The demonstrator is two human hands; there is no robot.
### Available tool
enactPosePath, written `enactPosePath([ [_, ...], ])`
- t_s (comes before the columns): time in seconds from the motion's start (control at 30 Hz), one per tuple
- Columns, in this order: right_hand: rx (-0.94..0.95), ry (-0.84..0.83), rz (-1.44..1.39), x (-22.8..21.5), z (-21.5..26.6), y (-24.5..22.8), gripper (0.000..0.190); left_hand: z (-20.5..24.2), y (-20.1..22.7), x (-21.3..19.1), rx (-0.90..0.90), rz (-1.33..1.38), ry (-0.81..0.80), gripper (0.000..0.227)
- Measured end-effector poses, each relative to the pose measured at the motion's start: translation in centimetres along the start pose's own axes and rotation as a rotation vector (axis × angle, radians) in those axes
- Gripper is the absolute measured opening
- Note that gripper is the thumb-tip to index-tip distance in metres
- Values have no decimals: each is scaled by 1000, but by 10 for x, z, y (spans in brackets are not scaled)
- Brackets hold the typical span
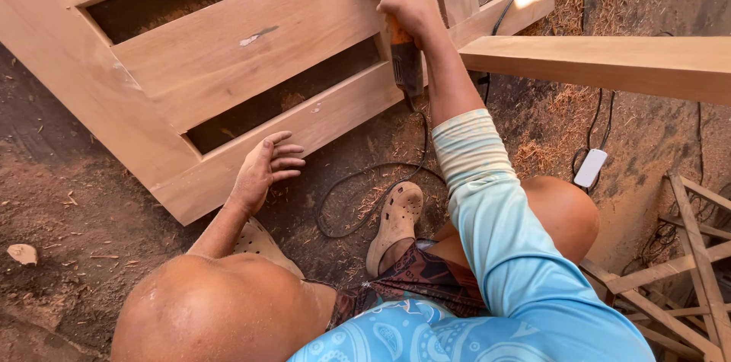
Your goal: The person uses an angle grinder with a sanding disc to smooth the surface of a wooden slatted structure. They move the tool along the edges and flat surfaces of the wood, generating sawdust.
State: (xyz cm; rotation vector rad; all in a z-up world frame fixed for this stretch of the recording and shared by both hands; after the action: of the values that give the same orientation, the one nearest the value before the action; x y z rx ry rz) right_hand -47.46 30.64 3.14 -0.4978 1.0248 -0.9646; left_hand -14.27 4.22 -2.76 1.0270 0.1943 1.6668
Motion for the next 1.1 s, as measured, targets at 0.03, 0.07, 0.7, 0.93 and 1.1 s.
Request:
enactPosePath([
  [0.03, 10, 11, -27, -3, -1, 2, 32, -1, -1, 1, -7, 0, 0, 66],
  [0.07, 10, 5, -43, -4, -1, 3, 33, -3, -2, 1, -14, -3, -3, 65],
  [0.7, -127, -5, 158, -4, -36, -5, 37, -9, 2, 10, -18, -35, -9, 67],
  [0.93, -89, -69, 116, 2, -37, 0, 33, -9, 4, 14, -14, -21, -36, 66],
  [1.1, -84, 3, 104, 1, -38, 3, 34, -7, 4, 16, -2, -19, -57, 65],
])
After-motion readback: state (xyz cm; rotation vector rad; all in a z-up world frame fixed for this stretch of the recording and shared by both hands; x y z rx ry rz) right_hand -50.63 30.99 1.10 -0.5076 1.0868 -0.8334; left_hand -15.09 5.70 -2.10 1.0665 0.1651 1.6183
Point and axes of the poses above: each hand's wrist, its own z-axis away from the middle knuckle, its own x-axis out of the palm, y = z × x, the point moved 10 cm from there along -z, towards the middle knuckle, and after that the axes turned 8 degrees about -z, right-handed, at the moved point
